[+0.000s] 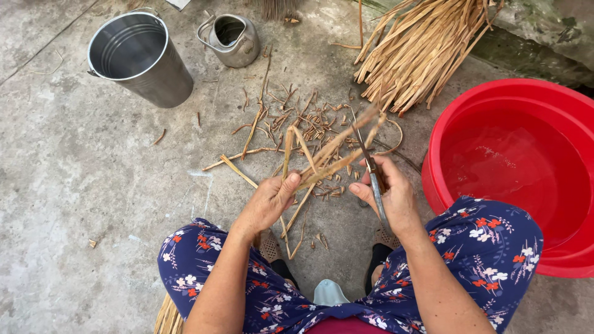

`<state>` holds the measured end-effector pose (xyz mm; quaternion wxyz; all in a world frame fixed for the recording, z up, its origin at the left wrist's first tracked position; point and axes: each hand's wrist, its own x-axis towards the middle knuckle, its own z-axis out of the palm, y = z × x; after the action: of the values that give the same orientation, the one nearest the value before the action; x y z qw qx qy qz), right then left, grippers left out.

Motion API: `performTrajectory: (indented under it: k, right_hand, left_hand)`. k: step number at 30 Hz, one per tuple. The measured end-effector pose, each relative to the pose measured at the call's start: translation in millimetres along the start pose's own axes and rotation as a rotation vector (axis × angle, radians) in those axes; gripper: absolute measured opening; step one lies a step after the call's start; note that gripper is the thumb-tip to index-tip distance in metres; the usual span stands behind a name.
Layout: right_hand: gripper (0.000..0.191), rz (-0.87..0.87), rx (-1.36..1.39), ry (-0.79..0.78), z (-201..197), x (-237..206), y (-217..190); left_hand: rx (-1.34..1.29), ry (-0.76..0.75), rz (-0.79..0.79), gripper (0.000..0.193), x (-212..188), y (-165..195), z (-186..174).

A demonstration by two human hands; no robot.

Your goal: The person sits on a concrete floor and uses shears to trim and split dried plant stalks. They hold bundles of stalks, cut off excess lengths, and separate the stalks into thinner strips, placing the trimmed pieces into a pile.

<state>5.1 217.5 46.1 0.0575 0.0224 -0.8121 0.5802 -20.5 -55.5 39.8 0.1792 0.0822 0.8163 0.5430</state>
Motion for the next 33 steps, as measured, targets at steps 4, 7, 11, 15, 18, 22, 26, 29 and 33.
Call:
performTrajectory:
  k: [4,7,11,15,18,22,26,29,33]
  right_hand:
    - [0.036,0.085,-0.015,0.053,3.2,1.0,7.2]
    - [0.03,0.053,0.051,0.115,1.5,-0.4,12.2]
    - [0.027,0.116,0.342,0.196,-7.3,-1.6,13.0]
    - [0.038,0.12,0.293,0.106,-18.7,5.7,8.8]
    - [0.043,0.13,0.36,0.053,-22.6,11.2,5.0]
    - [0.044,0.127,0.358,0.025,-29.8,12.8,4.7]
    - [0.037,0.099,0.489,0.026,-31.5,12.4,14.1]
    - [0.027,0.145,0.434,0.12,-29.4,11.1,22.9]
    - [0.028,0.188,0.57,0.211,-23.0,10.0,26.7]
  left_hand:
    - [-0.094,-0.037,0.041,0.064,-1.0,-4.0,3.4]
    - [-0.054,-0.024,0.005,0.066,-0.2,-7.6,-1.8]
    - [-0.108,-0.009,-0.004,0.064,-3.4,-9.5,-14.3]
    - [-0.166,-0.041,0.047,0.064,-11.0,-4.6,-25.8]
    - [-0.155,-0.106,0.039,0.065,-17.1,2.0,-30.8]
    - [-0.137,-0.202,-0.052,0.065,-19.2,8.9,-31.3]
    - [-0.155,-0.214,-0.014,0.066,-18.7,9.7,-30.6]
    - [-0.2,-0.147,0.035,0.068,-19.5,7.8,-35.5]
    - [-0.266,-0.079,0.08,0.072,-21.2,6.9,-47.3]
